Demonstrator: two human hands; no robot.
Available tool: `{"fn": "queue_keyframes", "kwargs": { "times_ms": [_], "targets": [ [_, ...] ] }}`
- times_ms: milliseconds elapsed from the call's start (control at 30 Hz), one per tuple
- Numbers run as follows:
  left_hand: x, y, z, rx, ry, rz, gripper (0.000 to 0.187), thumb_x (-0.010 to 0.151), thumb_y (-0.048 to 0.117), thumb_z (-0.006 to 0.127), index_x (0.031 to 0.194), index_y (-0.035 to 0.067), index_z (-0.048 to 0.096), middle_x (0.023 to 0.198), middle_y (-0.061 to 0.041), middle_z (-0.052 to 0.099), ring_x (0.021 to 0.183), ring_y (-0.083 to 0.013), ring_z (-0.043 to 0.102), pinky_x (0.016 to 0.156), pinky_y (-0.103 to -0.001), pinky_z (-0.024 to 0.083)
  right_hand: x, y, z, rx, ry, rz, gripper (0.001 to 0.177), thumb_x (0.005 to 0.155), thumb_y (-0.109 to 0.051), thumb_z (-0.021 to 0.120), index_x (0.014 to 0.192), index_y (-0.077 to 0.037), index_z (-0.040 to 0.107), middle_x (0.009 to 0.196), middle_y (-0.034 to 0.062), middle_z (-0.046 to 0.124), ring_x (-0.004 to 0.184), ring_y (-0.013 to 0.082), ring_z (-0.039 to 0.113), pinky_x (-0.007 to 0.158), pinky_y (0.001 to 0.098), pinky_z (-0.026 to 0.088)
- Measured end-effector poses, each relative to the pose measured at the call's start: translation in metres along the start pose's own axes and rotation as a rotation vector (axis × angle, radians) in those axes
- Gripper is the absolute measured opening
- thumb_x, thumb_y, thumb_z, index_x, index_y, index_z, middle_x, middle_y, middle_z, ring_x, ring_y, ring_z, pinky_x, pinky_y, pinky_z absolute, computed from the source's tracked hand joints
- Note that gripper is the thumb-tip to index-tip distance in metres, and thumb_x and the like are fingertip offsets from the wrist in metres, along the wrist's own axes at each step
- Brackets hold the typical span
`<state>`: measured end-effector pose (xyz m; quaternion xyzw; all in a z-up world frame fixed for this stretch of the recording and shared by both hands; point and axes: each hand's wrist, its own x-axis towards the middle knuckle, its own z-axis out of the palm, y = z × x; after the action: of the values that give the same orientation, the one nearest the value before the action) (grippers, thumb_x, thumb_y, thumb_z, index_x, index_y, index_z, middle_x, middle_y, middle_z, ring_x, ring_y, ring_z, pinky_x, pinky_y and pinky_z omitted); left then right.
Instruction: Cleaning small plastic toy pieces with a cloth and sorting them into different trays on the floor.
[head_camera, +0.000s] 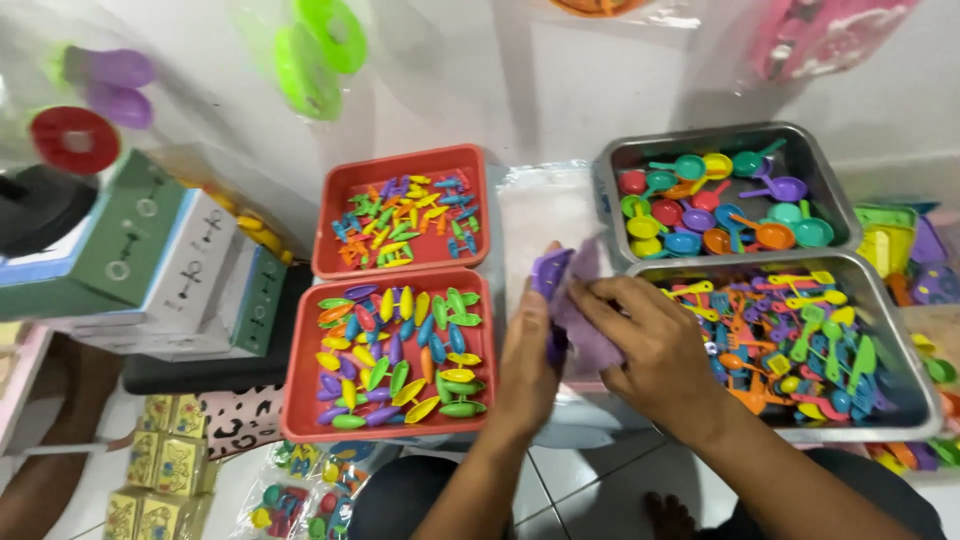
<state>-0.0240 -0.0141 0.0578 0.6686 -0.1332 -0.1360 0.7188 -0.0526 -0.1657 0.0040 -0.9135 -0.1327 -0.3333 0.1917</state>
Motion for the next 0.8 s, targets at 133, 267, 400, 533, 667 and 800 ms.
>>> {"fn": "queue_keyframes", "kwargs": {
  "times_ms": [133, 267, 400, 533, 667, 800],
  "targets": [
    [0.008, -0.004, 0.002, -0.177, 0.016, -0.001, 0.069, 0.104, 0.054, 0.037, 0.144, 0.002, 0.054, 0.131, -0.018, 0.059, 0.116, -0.0264, 0.052, 0.107, -0.049, 0.042, 0.003, -0.004, 0.000, 0.096, -0.039, 0.022, 0.046, 0.079, -0.019, 0.057, 0.123, -0.017, 0.073, 0.102, 0.0017, 0.066, 0.091, 0.0266, 0.069, 0.076, 0.0377, 0.056],
    [0.011, -0.019, 0.001, -0.351, 0.038, 0.039, 0.071, 0.102, 0.053, 0.041, 0.148, 0.000, 0.051, 0.115, -0.019, 0.062, 0.099, -0.0236, 0.056, 0.092, -0.039, 0.051, 0.007, -0.001, -0.009, 0.195, 0.049, 0.099, 0.039, 0.083, -0.014, 0.057, 0.116, -0.010, 0.076, 0.096, 0.0057, 0.067, 0.087, 0.0300, 0.069, 0.076, 0.0400, 0.055],
    [0.006, -0.032, 0.003, -0.159, -0.130, 0.210, 0.061, 0.109, 0.043, 0.030, 0.153, 0.002, 0.044, 0.130, -0.015, 0.054, 0.117, -0.0225, 0.046, 0.106, -0.041, 0.041, 0.009, -0.012, -0.007, -0.060, 0.121, 0.076, 0.033, 0.092, -0.016, 0.056, 0.119, -0.009, 0.075, 0.099, 0.0052, 0.067, 0.088, 0.0287, 0.070, 0.075, 0.0399, 0.056],
    [0.012, -0.039, 0.000, -0.158, -0.160, 0.227, 0.061, 0.110, 0.040, 0.033, 0.153, -0.001, 0.043, 0.132, -0.016, 0.054, 0.120, -0.0235, 0.046, 0.110, -0.043, 0.038, 0.008, -0.005, -0.011, -0.144, 0.098, 0.088, 0.033, 0.089, -0.018, 0.057, 0.116, -0.014, 0.075, 0.096, 0.0000, 0.064, 0.087, 0.0232, 0.068, 0.076, 0.0341, 0.055],
    [0.012, -0.038, 0.001, -0.108, -0.142, 0.247, 0.061, 0.110, 0.039, 0.031, 0.151, -0.002, 0.046, 0.127, -0.014, 0.056, 0.119, -0.0245, 0.048, 0.110, -0.043, 0.039, 0.012, -0.006, -0.017, -0.066, 0.078, 0.095, 0.032, 0.082, -0.017, 0.059, 0.109, -0.015, 0.075, 0.090, 0.0008, 0.063, 0.086, 0.0252, 0.068, 0.075, 0.0365, 0.055],
    [0.009, -0.021, 0.002, -0.115, -0.164, 0.190, 0.060, 0.108, 0.039, 0.031, 0.144, -0.004, 0.052, 0.122, -0.018, 0.061, 0.111, -0.0258, 0.053, 0.105, -0.047, 0.046, 0.012, -0.004, -0.021, 0.019, 0.102, 0.107, 0.036, 0.081, -0.014, 0.061, 0.114, -0.010, 0.075, 0.100, 0.0061, 0.067, 0.095, 0.0287, 0.070, 0.082, 0.0381, 0.055]
  ]
}}
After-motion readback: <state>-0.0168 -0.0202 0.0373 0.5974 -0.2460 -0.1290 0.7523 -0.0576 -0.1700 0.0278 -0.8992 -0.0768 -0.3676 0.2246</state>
